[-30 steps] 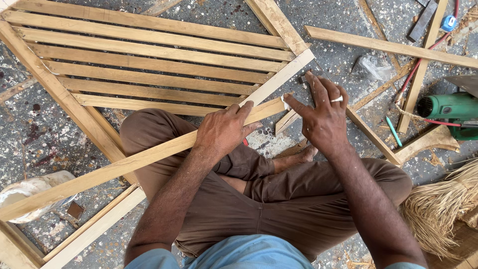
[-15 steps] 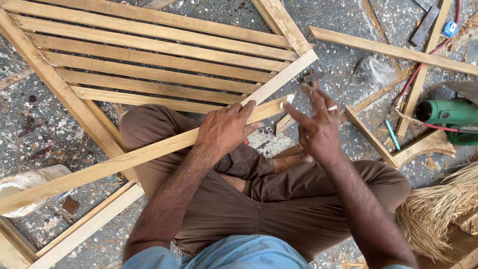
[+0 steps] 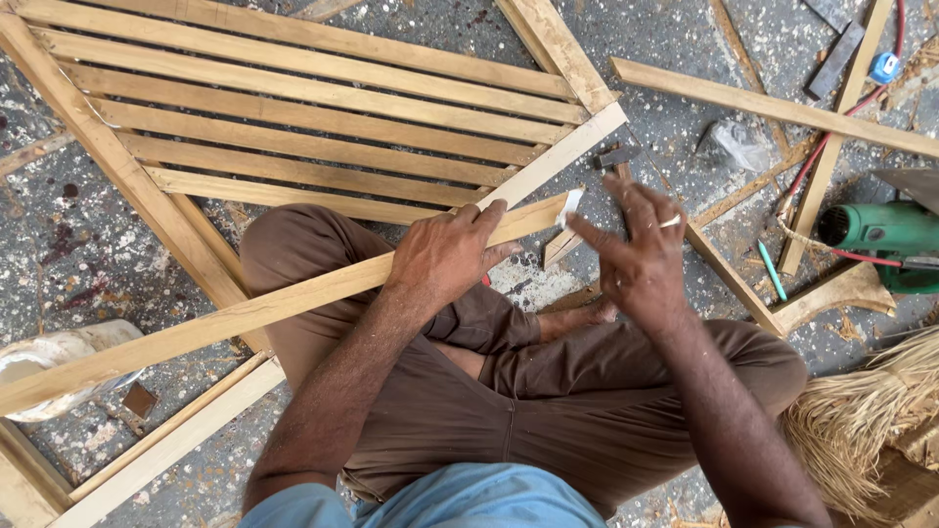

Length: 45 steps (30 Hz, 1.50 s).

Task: The person marks wooden slats with a pencil, fits them into a larger wooden frame, and uses a hammer and chisel to shape and secure joints. They apply glue from a white bottle and handle individual wood pieces by hand to assemble the structure on a workshop floor.

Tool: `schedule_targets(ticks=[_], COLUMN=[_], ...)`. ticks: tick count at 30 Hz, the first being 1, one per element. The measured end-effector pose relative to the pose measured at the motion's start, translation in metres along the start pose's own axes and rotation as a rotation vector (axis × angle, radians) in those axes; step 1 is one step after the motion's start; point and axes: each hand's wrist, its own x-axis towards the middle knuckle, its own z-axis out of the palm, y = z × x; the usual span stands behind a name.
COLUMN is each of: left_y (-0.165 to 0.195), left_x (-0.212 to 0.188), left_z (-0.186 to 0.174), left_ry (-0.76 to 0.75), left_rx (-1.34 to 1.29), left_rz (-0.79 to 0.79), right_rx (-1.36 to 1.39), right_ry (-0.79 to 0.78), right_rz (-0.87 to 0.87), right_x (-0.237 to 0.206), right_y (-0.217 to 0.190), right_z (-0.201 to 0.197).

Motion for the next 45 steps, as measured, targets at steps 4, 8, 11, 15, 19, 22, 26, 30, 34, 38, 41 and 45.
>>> schedule_targets(ticks=[4, 8, 11, 15, 19, 22, 26, 30, 34, 38, 41, 45], left_y=[0.003, 0.006, 0.006, 0.005, 0.003, 0.002, 0.001, -0.003, -0.006, -0.001, 0.002, 0.004], left_x=[0.0, 0.0, -0.002, -0.002, -0.002, -0.002, -0.002, 0.0, 0.001, 0.001, 0.002, 0.001], left_z=[-0.003, -0.007, -0.009, -0.007, -0.003, -0.002, -0.003, -0.012, -0.023, -0.029, -0.031, -0.033], left_ry=[-0.066, -0.052, -0.073, -0.06, -0.005, -0.044, -0.023, -0.018, -0.106, -0.109, -0.129, -0.113], left_rx=[-0.014, -0.02, -0.022, -0.02, -0.025, -0.024, -0.039, -0.107, -0.118, -0.158, -0.175, -0.178], left_rz=[-0.035, -0.027, -0.042, -0.023, 0.008, -0.02, -0.001, 0.043, 0.075, 0.07, 0.048, 0.062], right_rx=[-0.27, -0.329, -0.314, -0.319, -0.029, -0.003, 0.374, 0.862, 1.148, 0.975, 0.824, 0.668], right_ry=[-0.129, -0.128, -0.084, -0.094, -0.059, -0.092, -0.054, -0.022, 0.169, 0.072, 0.032, 0.055], right_rz=[-0.005, 0.051, 0.012, 0.075, 0.08, 0.054, 0.172, 0.576, 0.279, 0.413, 0.395, 0.372], right_x=[0.009, 0.016, 0.016, 0.017, 0.013, 0.005, -0.009, -0.019, -0.023, -0.028, -0.029, -0.032], right_y=[0.01, 0.014, 0.012, 0.015, 0.012, 0.005, 0.001, 0.006, -0.005, -0.025, -0.036, -0.047], right_z=[-0.006, -0.006, -0.005, -0.005, -0.002, 0.0, -0.002, 0.0, 0.021, 0.039, 0.047, 0.054])
